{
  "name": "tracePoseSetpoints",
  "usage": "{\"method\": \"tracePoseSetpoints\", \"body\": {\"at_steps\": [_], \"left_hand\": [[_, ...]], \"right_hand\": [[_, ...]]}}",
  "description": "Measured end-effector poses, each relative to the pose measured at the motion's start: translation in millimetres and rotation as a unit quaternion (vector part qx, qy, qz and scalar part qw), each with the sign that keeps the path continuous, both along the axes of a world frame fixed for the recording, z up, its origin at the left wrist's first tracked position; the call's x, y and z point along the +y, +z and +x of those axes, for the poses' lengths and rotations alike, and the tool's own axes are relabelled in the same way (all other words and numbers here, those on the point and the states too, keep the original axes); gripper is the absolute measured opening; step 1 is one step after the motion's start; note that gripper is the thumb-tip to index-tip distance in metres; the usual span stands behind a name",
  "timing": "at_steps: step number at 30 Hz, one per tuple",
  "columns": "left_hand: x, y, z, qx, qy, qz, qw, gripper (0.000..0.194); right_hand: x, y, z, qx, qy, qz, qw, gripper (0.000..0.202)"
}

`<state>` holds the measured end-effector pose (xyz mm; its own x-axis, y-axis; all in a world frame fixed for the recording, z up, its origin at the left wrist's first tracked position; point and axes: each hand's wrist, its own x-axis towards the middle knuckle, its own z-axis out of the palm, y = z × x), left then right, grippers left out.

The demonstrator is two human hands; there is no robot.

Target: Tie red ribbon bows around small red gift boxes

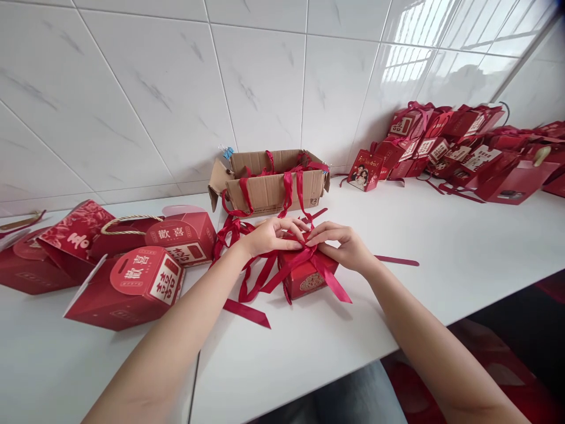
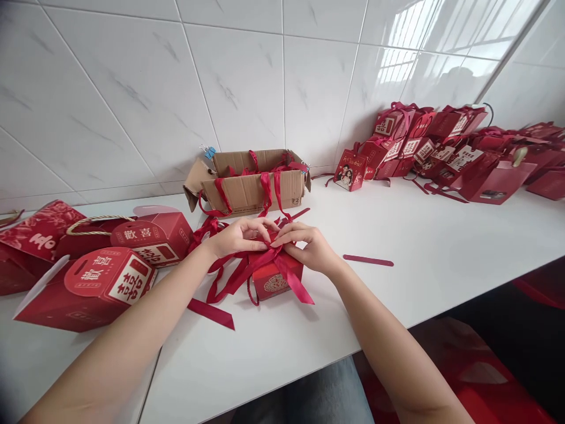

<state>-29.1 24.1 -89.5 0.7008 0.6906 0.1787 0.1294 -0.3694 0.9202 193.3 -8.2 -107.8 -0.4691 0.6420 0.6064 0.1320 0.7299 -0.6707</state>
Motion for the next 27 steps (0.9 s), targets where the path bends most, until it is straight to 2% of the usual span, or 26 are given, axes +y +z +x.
{"method": "tracePoseSetpoints", "body": {"at_steps": [7, 12, 16, 23, 27], "left_hand": [[-1.8, 7.0, -5.4, 0.052, -0.056, -0.054, 0.996, 0.010], [-2.5, 8.2, -3.7, 0.040, -0.070, -0.089, 0.993, 0.007], [-2.8, 9.2, -1.2, 0.034, -0.093, -0.087, 0.991, 0.006], [-4.2, 5.2, 2.1, -0.004, -0.053, -0.075, 0.996, 0.007], [-5.6, 0.1, 4.2, -0.052, -0.045, -0.112, 0.991, 0.006]], "right_hand": [[1.0, -1.5, -0.2, -0.001, 0.005, 0.006, 1.000, 0.022], [3.2, -2.7, 0.3, 0.002, 0.031, 0.018, 0.999, 0.021], [4.2, -2.9, 0.5, 0.014, 0.052, 0.021, 0.998, 0.020], [5.9, -4.7, 0.1, 0.017, 0.059, 0.004, 0.998, 0.020], [6.1, -3.8, -0.2, 0.019, 0.055, 0.017, 0.998, 0.022]]}}
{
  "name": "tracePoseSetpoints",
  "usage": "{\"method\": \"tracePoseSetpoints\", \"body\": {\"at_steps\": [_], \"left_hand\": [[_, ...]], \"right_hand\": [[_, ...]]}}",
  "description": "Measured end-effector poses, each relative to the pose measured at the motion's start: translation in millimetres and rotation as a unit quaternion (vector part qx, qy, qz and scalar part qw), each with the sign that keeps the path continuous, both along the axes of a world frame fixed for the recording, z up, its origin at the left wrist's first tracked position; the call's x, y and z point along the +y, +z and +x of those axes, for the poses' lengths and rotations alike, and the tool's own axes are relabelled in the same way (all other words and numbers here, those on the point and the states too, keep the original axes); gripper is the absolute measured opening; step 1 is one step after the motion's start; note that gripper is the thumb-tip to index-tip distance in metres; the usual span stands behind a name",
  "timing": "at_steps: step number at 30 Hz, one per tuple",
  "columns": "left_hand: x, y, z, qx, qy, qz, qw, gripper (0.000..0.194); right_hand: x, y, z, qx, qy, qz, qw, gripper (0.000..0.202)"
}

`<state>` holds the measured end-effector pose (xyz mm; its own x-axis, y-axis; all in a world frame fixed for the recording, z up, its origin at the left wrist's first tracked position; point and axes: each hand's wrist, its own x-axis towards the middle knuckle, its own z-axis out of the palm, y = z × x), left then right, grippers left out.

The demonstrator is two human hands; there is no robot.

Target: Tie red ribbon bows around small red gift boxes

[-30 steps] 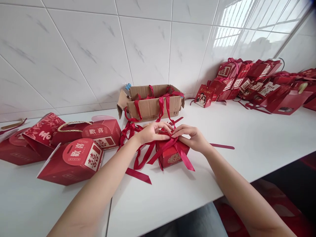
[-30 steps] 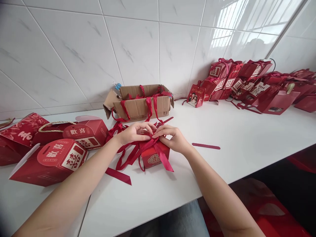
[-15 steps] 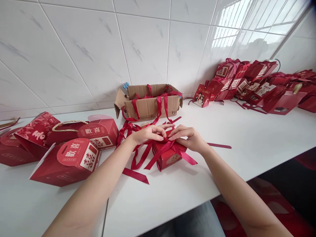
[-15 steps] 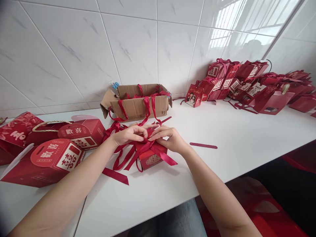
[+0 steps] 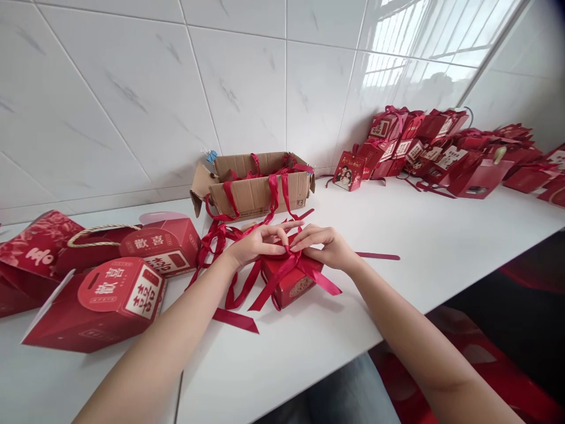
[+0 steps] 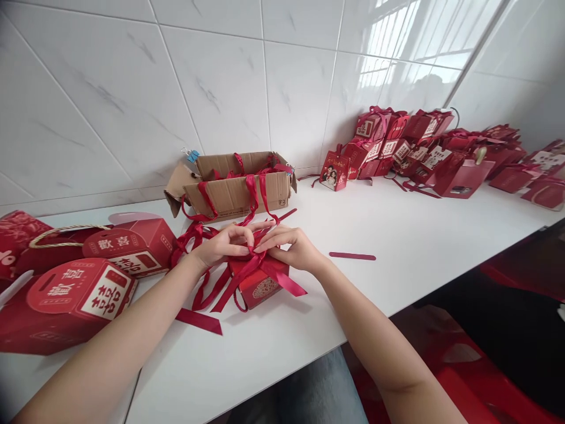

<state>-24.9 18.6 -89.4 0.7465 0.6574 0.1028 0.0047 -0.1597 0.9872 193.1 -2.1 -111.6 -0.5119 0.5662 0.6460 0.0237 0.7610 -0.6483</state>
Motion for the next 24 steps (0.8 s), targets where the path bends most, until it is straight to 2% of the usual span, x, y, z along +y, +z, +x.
{"method": "tracePoseSetpoints", "body": {"at_steps": [5, 10, 14, 16, 24], "left_hand": [[-4, 2.7, 1, -0.010, 0.017, -0.044, 0.999, 0.011], [-3, 2.2, -2, 0.013, 0.020, -0.032, 0.999, 0.023], [3, -3.1, -3, 0.010, 0.021, -0.024, 0.999, 0.021], [5, -3.7, -4, 0.015, 0.021, -0.024, 0.999, 0.020], [4, 4.9, -7, 0.054, 0.004, 0.020, 0.998, 0.017]], "right_hand": [[-6, 6.1, 0, -0.021, -0.027, -0.022, 0.999, 0.027], [-8, 6.6, 1, -0.014, -0.020, -0.056, 0.998, 0.023], [-8, 7.0, 1, 0.007, -0.009, -0.083, 0.996, 0.019], [-11, 9.5, -1, 0.012, -0.026, -0.089, 0.996, 0.018], [-26, 16.0, -18, 0.023, -0.142, -0.002, 0.990, 0.012]]}}
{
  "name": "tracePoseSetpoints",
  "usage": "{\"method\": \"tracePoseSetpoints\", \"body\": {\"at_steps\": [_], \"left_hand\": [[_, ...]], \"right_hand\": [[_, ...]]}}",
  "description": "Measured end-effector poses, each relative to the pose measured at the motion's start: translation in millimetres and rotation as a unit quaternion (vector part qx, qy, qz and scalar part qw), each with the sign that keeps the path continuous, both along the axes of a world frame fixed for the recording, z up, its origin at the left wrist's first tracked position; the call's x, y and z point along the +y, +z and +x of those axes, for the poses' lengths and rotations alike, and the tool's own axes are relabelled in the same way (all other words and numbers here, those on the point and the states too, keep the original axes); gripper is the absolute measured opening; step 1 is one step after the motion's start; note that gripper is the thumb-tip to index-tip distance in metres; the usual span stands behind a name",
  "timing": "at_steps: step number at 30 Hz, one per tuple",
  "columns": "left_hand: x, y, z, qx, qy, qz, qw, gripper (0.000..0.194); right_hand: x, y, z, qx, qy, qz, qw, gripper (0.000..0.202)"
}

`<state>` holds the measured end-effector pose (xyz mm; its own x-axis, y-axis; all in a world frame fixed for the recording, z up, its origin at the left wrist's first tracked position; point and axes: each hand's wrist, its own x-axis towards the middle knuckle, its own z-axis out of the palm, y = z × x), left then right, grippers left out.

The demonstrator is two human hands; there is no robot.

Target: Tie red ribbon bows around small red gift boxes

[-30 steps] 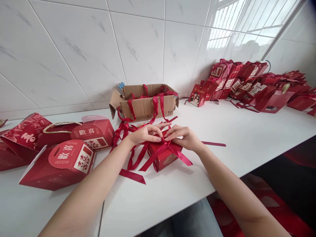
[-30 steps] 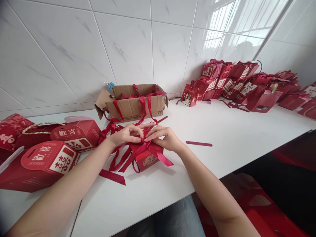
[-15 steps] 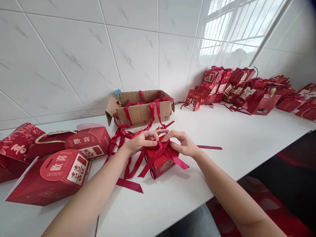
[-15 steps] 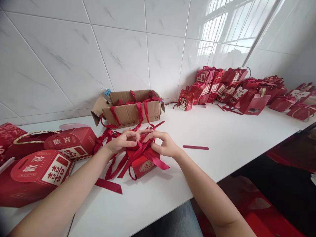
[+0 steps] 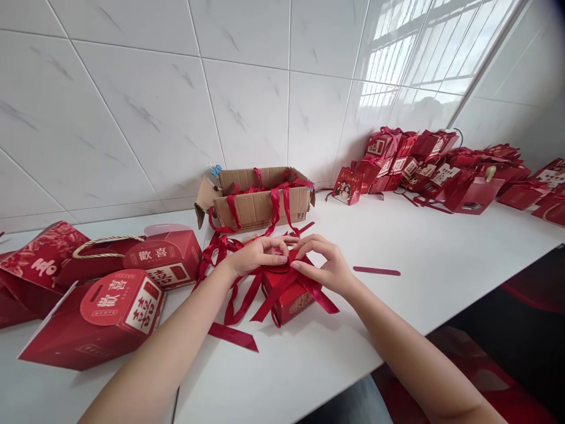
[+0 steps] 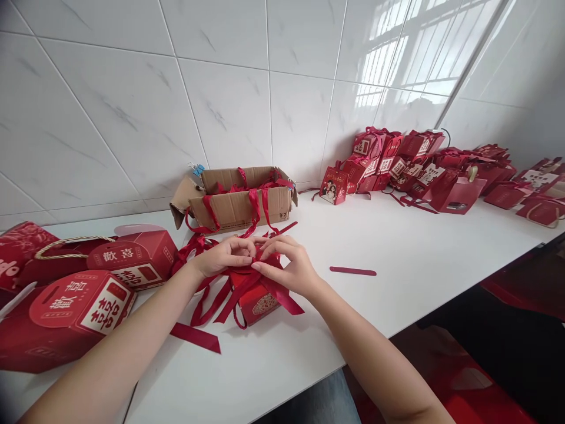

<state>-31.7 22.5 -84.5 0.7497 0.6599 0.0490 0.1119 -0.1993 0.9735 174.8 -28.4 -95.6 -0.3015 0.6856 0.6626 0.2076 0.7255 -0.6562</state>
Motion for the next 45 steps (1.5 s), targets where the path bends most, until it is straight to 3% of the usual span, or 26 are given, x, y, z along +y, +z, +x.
{"method": "tracePoseSetpoints", "body": {"at_steps": [8, 32, 34, 39, 42, 45], "left_hand": [[-3, 9.5, 0, 0.041, -0.009, 0.031, 0.999, 0.020], [-2, 5.4, -1, 0.016, -0.014, 0.028, 0.999, 0.023], [-3, 6.1, -1, 0.012, -0.012, 0.024, 1.000, 0.021], [-5, 8.3, -2, 0.034, -0.001, 0.017, 0.999, 0.017], [-5, 8.0, -2, 0.024, -0.013, -0.001, 1.000, 0.016], [-5, 7.2, -2, 0.019, -0.015, -0.011, 1.000, 0.013]], "right_hand": [[-6, -3.5, -7, -0.037, -0.075, 0.057, 0.995, 0.014], [-6, -4.3, -7, -0.044, -0.055, 0.090, 0.993, 0.006], [-4, -2.5, -1, -0.055, -0.032, 0.075, 0.995, 0.011], [7, 8.2, 26, -0.105, 0.100, 0.005, 0.989, 0.044], [11, 12.3, 36, -0.146, 0.100, -0.027, 0.984, 0.049], [11, 11.7, 36, -0.171, 0.083, -0.052, 0.980, 0.041]]}}
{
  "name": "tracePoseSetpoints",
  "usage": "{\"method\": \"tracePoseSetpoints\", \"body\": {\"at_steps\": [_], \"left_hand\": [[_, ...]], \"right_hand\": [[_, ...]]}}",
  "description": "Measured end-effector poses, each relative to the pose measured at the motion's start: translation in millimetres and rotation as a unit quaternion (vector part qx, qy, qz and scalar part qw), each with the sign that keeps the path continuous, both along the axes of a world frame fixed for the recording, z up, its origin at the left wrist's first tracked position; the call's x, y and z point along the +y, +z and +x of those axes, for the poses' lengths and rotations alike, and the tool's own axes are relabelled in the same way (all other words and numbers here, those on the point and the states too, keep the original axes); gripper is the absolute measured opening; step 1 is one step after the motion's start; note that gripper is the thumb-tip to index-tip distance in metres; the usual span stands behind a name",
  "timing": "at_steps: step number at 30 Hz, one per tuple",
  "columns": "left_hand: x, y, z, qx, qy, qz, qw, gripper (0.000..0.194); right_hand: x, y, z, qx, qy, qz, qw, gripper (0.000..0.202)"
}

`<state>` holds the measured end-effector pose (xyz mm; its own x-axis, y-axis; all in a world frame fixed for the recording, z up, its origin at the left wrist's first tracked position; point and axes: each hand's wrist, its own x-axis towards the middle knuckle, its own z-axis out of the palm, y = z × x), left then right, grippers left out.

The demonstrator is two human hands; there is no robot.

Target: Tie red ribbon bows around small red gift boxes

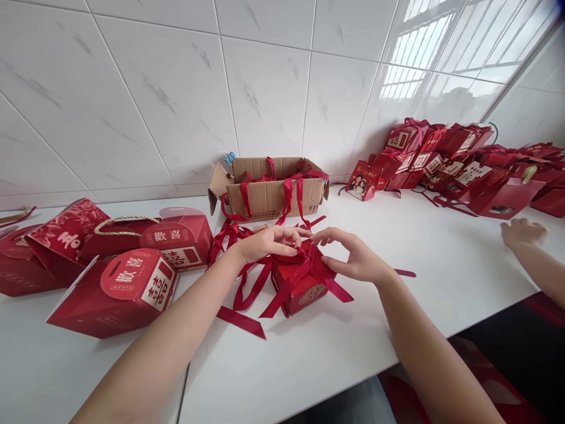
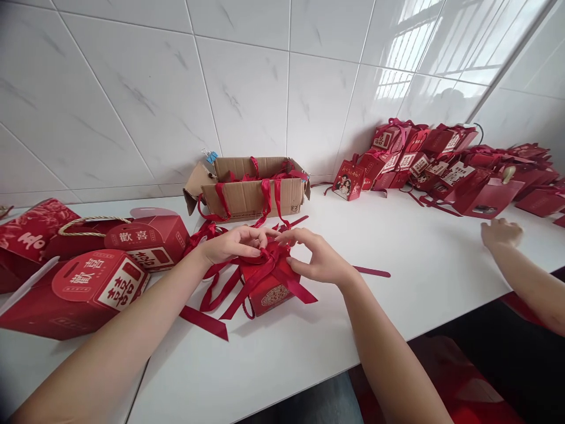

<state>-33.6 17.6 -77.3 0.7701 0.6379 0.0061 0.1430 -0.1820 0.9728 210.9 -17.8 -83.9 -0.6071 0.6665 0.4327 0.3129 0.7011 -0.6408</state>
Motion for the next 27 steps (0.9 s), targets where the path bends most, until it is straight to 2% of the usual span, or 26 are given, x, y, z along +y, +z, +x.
{"method": "tracePoseSetpoints", "body": {"at_steps": [7, 16, 21, 27], "left_hand": [[0, 2.1, 0, -0.015, -0.007, -0.017, 1.000, 0.010], [-1, 3.3, 1, -0.003, -0.004, 0.005, 1.000, 0.004], [-3, 4.7, 4, -0.014, -0.011, -0.019, 1.000, 0.003], [-2, 3.5, 3, -0.015, -0.006, -0.015, 1.000, 0.005]], "right_hand": [[1, -7.1, -9, 0.022, -0.034, 0.001, 0.999, 0.029], [2, -14.6, -19, 0.083, -0.051, -0.002, 0.995, 0.008], [-3, -17.9, -23, 0.141, -0.036, -0.050, 0.988, 0.005], [-1, -21.9, -24, 0.185, -0.033, -0.064, 0.980, 0.007]]}}
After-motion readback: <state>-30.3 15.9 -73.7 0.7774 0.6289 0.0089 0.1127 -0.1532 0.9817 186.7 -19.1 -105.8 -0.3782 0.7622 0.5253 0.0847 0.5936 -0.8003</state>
